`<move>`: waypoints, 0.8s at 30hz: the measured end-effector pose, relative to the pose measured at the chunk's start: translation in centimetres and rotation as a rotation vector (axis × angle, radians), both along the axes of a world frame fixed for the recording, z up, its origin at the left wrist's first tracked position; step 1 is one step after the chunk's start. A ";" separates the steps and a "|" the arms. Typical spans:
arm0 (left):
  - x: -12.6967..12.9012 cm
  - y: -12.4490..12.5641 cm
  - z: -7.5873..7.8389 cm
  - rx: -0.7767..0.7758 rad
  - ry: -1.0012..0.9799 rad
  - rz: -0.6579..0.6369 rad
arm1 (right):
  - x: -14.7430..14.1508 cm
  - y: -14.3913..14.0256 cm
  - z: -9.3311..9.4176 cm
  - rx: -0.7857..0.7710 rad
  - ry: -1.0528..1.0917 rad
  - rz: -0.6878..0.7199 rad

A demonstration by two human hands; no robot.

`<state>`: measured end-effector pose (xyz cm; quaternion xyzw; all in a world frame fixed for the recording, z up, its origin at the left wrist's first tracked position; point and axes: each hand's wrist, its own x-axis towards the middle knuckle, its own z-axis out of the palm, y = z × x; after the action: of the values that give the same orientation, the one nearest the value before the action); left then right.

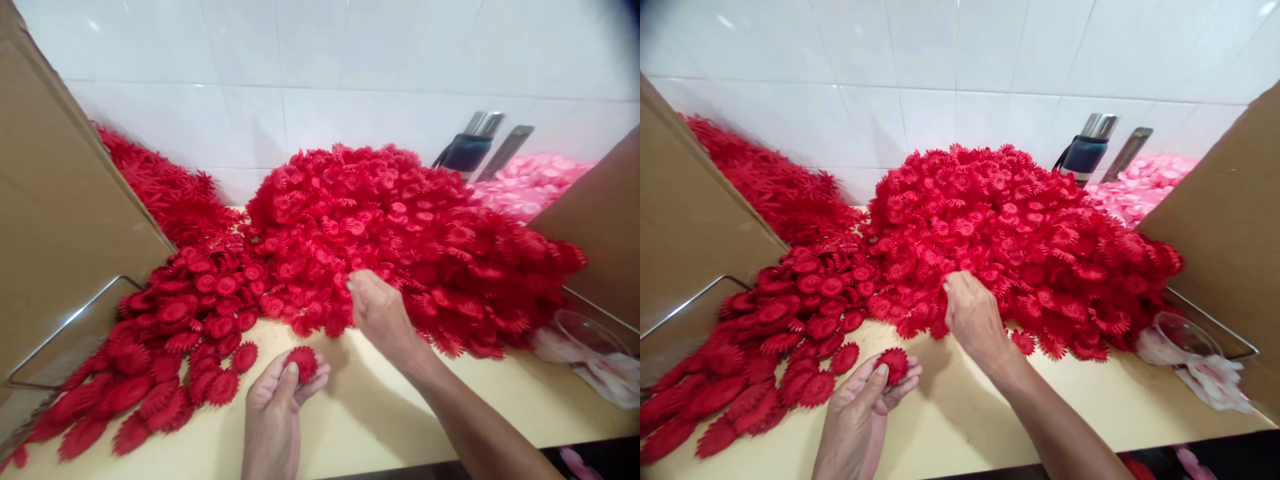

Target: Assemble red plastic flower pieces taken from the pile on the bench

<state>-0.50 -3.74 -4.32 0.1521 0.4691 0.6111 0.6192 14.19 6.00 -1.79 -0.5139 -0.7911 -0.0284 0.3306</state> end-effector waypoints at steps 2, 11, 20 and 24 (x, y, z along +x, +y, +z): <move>-0.1 0.1 0.0 -0.013 -0.063 -0.009 | 1.1 1.3 0.7 0.005 -0.037 -0.024; 1.4 0.3 0.5 0.057 -0.186 -0.135 | -0.5 -4.9 0.2 -0.519 0.274 0.340; 1.8 -0.1 -0.4 0.040 -0.018 -0.124 | -1.0 -5.5 -1.4 -0.507 0.411 0.413; 1.8 0.4 -0.1 0.024 -0.014 -0.046 | -2.2 -6.3 -1.5 -0.285 0.298 0.322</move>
<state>1.28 -3.29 -4.41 0.1662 0.4537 0.6035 0.6343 11.95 -0.27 -3.24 -0.4213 -0.8013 0.2122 0.3679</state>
